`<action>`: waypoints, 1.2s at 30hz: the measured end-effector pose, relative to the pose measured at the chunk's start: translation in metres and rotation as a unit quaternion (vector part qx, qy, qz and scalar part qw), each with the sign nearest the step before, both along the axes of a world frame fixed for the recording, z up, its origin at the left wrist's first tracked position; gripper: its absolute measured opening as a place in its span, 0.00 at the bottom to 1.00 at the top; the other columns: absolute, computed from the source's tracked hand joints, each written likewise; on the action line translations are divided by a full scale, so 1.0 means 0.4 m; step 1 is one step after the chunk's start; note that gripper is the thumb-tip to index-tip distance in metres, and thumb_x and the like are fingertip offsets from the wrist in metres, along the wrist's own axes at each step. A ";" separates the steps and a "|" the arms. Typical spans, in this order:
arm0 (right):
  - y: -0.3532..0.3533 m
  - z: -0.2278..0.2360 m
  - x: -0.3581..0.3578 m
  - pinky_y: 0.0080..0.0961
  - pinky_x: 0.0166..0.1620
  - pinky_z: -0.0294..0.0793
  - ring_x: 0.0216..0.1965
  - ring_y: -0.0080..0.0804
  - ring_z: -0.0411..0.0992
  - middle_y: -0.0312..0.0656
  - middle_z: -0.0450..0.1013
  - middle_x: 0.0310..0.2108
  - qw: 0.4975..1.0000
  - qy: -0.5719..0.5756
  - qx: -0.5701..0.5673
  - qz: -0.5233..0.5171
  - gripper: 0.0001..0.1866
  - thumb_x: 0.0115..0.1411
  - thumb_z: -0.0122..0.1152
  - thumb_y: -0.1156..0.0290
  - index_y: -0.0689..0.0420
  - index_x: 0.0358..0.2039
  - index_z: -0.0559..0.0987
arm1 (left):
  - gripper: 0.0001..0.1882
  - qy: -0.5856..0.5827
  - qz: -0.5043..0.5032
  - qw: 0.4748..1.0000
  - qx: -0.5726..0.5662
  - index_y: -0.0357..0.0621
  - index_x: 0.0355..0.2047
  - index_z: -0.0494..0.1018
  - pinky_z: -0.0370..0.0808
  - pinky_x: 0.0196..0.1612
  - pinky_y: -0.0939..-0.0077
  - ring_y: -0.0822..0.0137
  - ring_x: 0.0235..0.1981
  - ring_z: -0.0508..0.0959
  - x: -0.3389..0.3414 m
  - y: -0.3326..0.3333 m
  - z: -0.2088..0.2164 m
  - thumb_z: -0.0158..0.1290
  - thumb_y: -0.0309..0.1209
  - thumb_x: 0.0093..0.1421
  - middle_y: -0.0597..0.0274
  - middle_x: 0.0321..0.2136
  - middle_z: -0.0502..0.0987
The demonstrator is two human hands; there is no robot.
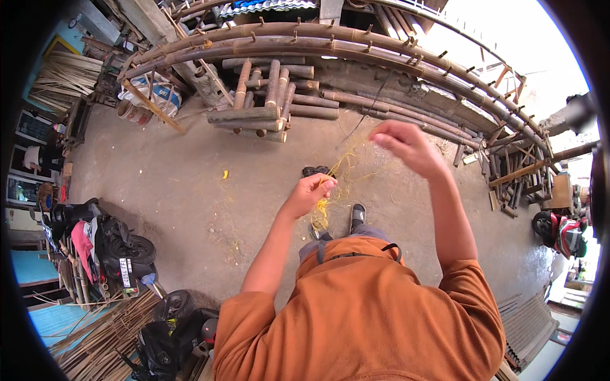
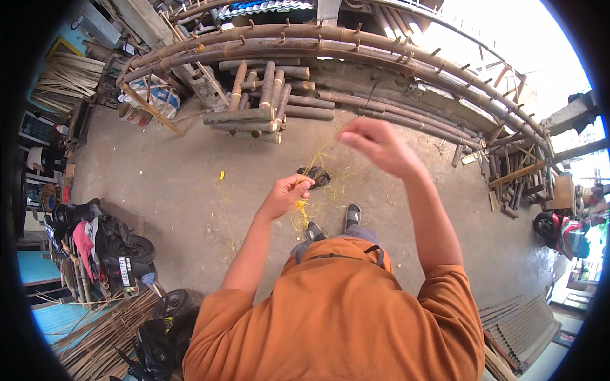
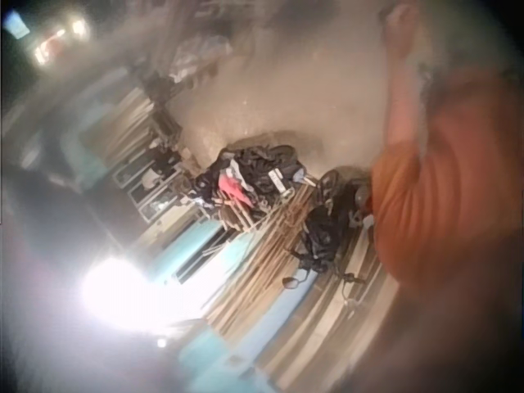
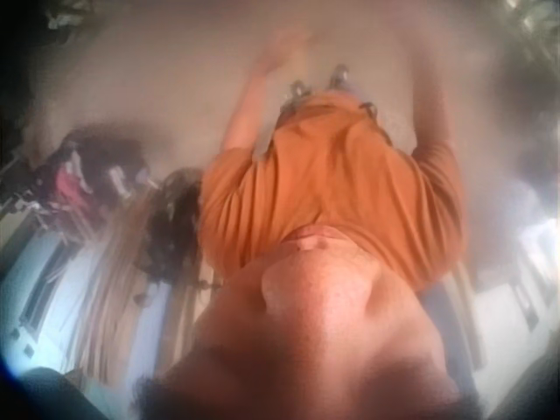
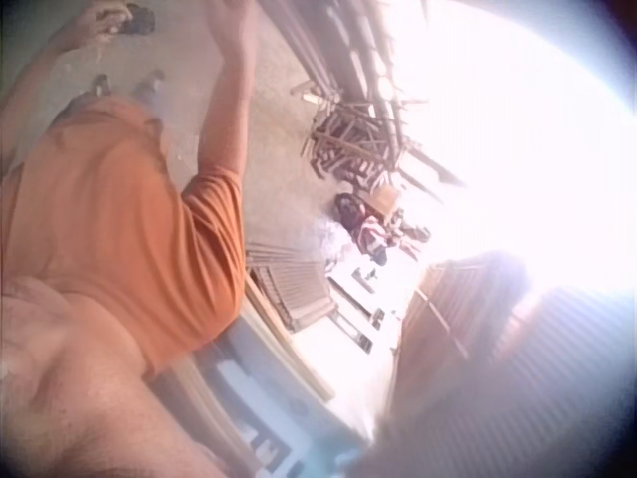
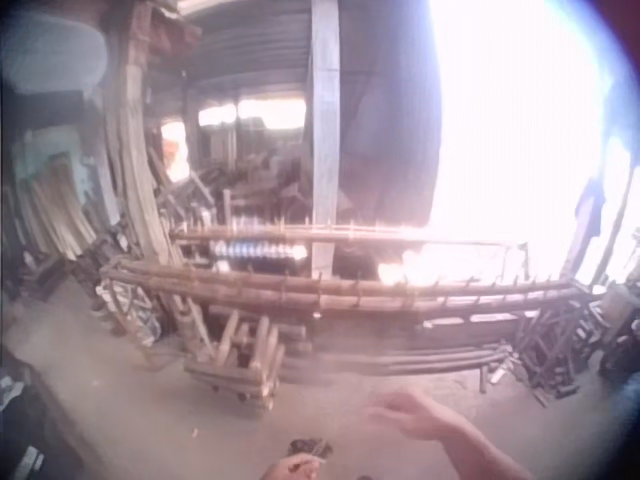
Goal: The person walks through a cluttered workshop, retrieves a yellow string, and repeatedly measures the length of a bamboo structure by stretching the string along its frame. The person adjusts the string multiple times to align it with the bamboo poles.
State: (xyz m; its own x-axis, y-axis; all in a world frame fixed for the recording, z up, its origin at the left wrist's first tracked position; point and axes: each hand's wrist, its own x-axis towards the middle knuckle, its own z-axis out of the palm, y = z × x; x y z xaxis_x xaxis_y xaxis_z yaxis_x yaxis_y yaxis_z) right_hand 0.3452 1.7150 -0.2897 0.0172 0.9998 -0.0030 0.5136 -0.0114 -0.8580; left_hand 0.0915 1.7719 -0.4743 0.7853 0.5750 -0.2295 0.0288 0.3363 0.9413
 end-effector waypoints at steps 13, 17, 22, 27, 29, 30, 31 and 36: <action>-0.297 -0.041 0.359 0.19 0.30 0.64 0.26 0.15 0.64 0.30 0.71 0.23 0.948 -0.087 -0.012 -0.305 0.11 0.60 0.64 0.65 0.61 0.35 0.81 | 0.15 0.006 -0.025 0.991 -0.131 0.34 0.42 0.74 0.72 0.26 0.82 0.80 0.19 0.69 -0.123 -0.080 0.082 0.49 0.36 0.68 0.73 0.21 0.68; -0.441 -0.051 0.411 0.25 0.22 0.53 0.19 0.17 0.54 0.29 0.60 0.15 0.934 -0.202 -0.055 -0.289 0.18 0.59 0.66 0.59 0.63 0.24 0.76 | 0.18 0.071 -0.071 0.991 -0.083 0.39 0.35 0.72 0.73 0.26 0.82 0.80 0.19 0.66 -0.125 -0.098 0.097 0.45 0.42 0.70 0.74 0.20 0.64; -0.711 -0.147 0.491 0.25 0.23 0.54 0.20 0.18 0.53 0.30 0.56 0.16 0.921 -0.174 -0.009 -0.349 0.22 0.60 0.65 0.59 0.62 0.20 0.69 | 0.19 -0.315 0.153 0.899 -0.265 0.48 0.23 0.64 0.73 0.30 0.82 0.79 0.18 0.61 -0.100 -0.139 0.119 0.45 0.43 0.70 0.74 0.17 0.58; -0.999 -0.334 0.453 0.25 0.23 0.55 0.21 0.19 0.54 0.31 0.57 0.16 0.888 -0.113 -0.026 -0.445 0.22 0.60 0.64 0.59 0.62 0.20 0.69 | 0.19 -0.303 0.275 0.895 -0.178 0.49 0.23 0.64 0.73 0.35 0.78 0.78 0.18 0.60 0.003 -0.216 0.244 0.46 0.43 0.69 0.74 0.16 0.57; -1.101 -0.387 0.419 0.25 0.24 0.56 0.21 0.19 0.54 0.31 0.57 0.15 0.864 -0.084 -0.042 -0.494 0.22 0.60 0.64 0.59 0.62 0.20 0.70 | 0.19 -0.316 0.266 0.894 -0.171 0.49 0.22 0.64 0.73 0.38 0.75 0.78 0.17 0.60 0.042 -0.252 0.281 0.46 0.43 0.69 0.74 0.16 0.58; -1.146 -0.390 0.392 0.23 0.23 0.54 0.22 0.16 0.52 0.27 0.56 0.17 0.850 -0.082 -0.044 -0.518 0.23 0.62 0.64 0.60 0.60 0.18 0.67 | 0.19 -0.344 0.268 0.880 -0.187 0.49 0.22 0.64 0.73 0.40 0.73 0.77 0.17 0.60 0.049 -0.252 0.288 0.46 0.42 0.69 0.73 0.15 0.60; -1.197 -0.407 0.385 0.23 0.23 0.54 0.22 0.17 0.52 0.27 0.56 0.17 0.844 -0.072 -0.023 -0.531 0.22 0.62 0.63 0.60 0.60 0.18 0.67 | 0.19 -0.360 0.270 0.874 -0.185 0.49 0.22 0.64 0.72 0.40 0.73 0.77 0.17 0.60 0.065 -0.250 0.291 0.45 0.43 0.69 0.73 0.15 0.60; -1.478 -0.431 0.367 0.26 0.25 0.62 0.20 0.22 0.61 0.31 0.64 0.15 0.767 -0.120 -0.003 -0.630 0.19 0.61 0.63 0.61 0.61 0.21 0.72 | 0.19 -0.324 0.210 0.914 -0.125 0.49 0.23 0.65 0.74 0.43 0.68 0.77 0.17 0.60 0.170 -0.344 0.338 0.43 0.42 0.71 0.72 0.16 0.60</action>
State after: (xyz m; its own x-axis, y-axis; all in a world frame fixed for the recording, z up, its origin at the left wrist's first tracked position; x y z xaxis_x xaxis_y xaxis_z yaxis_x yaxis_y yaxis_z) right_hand 0.4921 1.1239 -0.4619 0.9707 0.1895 0.1477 0.2357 -0.6321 -0.7382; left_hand 0.1594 1.6342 -0.3391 0.5256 0.8498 0.0399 -0.6877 0.3967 0.6080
